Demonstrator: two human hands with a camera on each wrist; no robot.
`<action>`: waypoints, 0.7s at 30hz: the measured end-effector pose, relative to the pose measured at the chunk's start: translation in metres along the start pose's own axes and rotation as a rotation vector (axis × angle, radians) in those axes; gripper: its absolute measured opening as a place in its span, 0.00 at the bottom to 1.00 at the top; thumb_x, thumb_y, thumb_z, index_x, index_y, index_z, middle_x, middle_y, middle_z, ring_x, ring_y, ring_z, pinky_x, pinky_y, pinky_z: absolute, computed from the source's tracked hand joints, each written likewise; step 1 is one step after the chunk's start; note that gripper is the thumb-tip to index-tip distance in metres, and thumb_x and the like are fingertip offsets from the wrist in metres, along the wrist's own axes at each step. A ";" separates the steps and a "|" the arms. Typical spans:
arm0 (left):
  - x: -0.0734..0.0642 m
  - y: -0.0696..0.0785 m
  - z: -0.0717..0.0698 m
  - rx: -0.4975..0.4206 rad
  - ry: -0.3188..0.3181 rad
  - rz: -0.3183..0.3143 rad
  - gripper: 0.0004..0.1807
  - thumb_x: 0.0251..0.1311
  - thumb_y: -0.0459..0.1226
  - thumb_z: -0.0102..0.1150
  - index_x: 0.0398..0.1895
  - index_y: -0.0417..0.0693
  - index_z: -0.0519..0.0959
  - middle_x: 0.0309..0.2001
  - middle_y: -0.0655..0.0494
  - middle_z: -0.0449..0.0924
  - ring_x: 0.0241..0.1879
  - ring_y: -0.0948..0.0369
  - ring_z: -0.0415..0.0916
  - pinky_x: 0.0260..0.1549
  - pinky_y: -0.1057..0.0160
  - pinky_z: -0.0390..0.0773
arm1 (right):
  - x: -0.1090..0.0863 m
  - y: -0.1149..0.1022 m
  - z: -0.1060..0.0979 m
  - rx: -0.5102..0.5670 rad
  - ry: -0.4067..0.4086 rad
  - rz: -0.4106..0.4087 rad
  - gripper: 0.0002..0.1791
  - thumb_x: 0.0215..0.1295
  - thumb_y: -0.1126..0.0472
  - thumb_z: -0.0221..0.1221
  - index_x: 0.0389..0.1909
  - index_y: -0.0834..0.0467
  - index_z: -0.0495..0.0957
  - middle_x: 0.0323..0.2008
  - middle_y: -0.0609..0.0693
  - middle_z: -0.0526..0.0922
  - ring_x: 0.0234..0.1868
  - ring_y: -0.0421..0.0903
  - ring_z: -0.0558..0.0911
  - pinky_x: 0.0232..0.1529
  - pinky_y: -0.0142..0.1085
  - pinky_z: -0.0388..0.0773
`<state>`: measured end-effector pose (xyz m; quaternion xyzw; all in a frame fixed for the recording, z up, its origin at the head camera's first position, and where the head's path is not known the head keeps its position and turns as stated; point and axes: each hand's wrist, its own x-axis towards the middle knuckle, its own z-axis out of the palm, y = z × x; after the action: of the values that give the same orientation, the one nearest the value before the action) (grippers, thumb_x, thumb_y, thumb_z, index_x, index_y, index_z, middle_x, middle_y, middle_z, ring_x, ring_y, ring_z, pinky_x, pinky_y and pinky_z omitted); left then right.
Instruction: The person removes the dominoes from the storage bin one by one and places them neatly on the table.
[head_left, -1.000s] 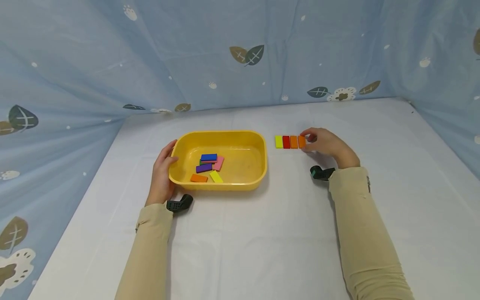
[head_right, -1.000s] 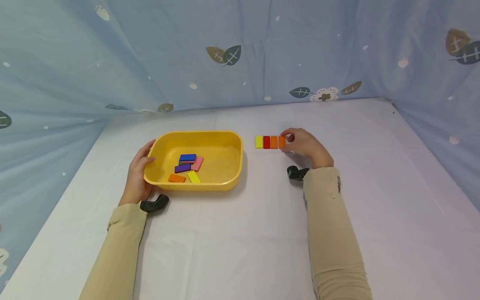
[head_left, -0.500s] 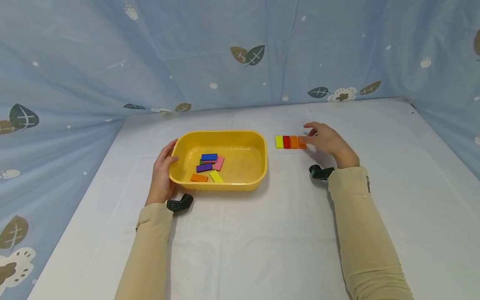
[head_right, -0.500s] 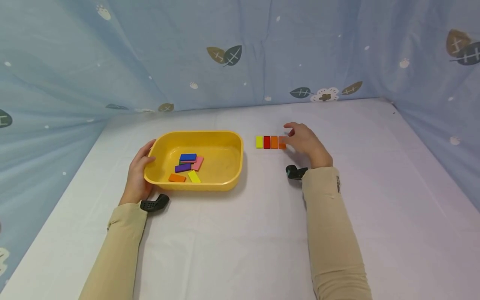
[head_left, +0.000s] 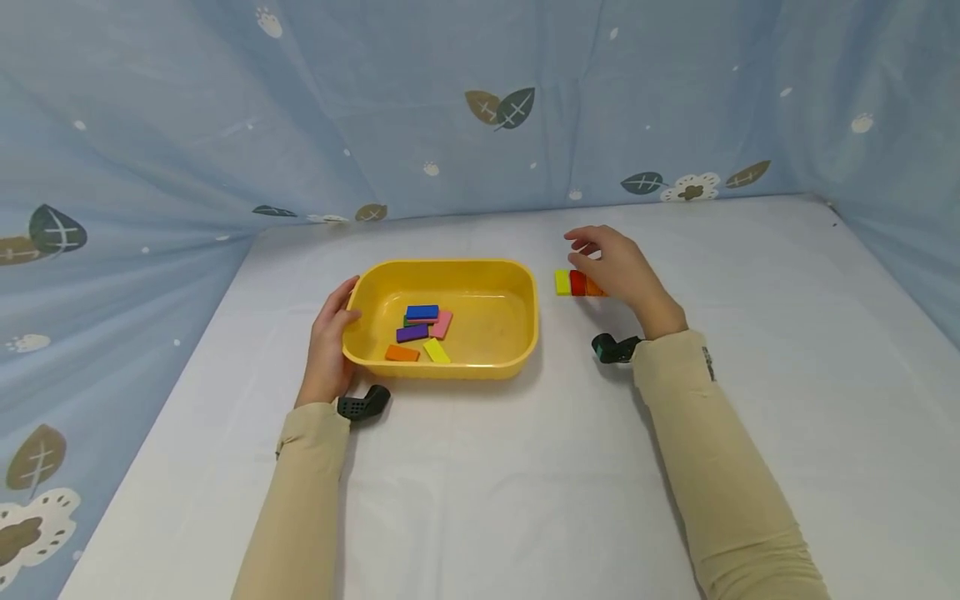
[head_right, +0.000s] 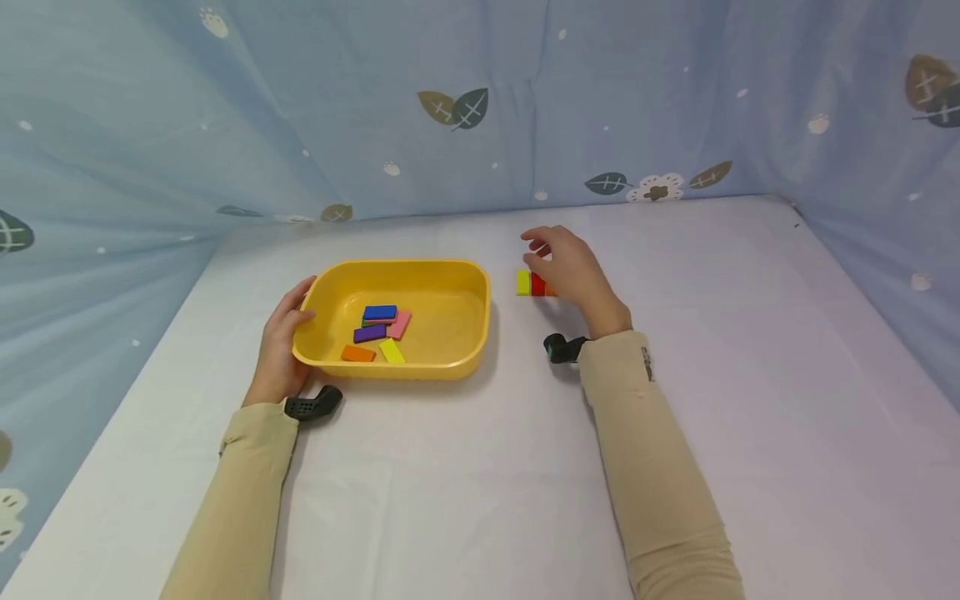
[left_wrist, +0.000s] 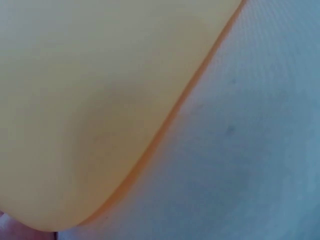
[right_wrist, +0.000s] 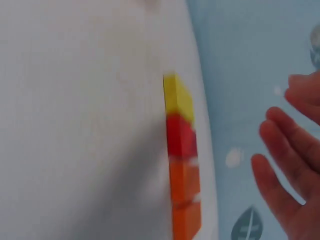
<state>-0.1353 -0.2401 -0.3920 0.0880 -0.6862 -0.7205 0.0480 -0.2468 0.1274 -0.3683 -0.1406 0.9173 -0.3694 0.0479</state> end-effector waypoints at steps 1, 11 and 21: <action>0.000 0.000 0.000 0.002 0.001 0.002 0.26 0.60 0.33 0.40 0.63 0.60 0.61 0.64 0.62 0.56 0.60 0.59 0.58 0.56 0.66 0.63 | 0.000 -0.005 0.002 -0.003 0.003 -0.022 0.21 0.63 0.54 0.51 0.58 0.52 0.67 0.50 0.50 0.71 0.49 0.48 0.69 0.52 0.43 0.70; 0.001 -0.001 -0.002 -0.005 -0.003 0.007 0.26 0.60 0.33 0.40 0.63 0.60 0.61 0.64 0.62 0.56 0.60 0.59 0.58 0.56 0.66 0.63 | -0.007 -0.049 0.026 0.028 0.081 -0.305 0.16 0.62 0.59 0.52 0.52 0.54 0.73 0.43 0.46 0.74 0.44 0.41 0.72 0.48 0.36 0.72; -0.001 0.000 -0.002 0.030 0.001 -0.005 0.26 0.61 0.34 0.39 0.64 0.60 0.60 0.64 0.64 0.55 0.60 0.60 0.58 0.56 0.66 0.63 | -0.018 -0.081 0.061 -0.069 -0.080 -0.399 0.15 0.63 0.57 0.52 0.50 0.55 0.74 0.42 0.43 0.75 0.42 0.39 0.73 0.47 0.33 0.72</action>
<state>-0.1343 -0.2416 -0.3919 0.0906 -0.6965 -0.7103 0.0453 -0.2003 0.0364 -0.3573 -0.3357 0.8808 -0.3338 0.0052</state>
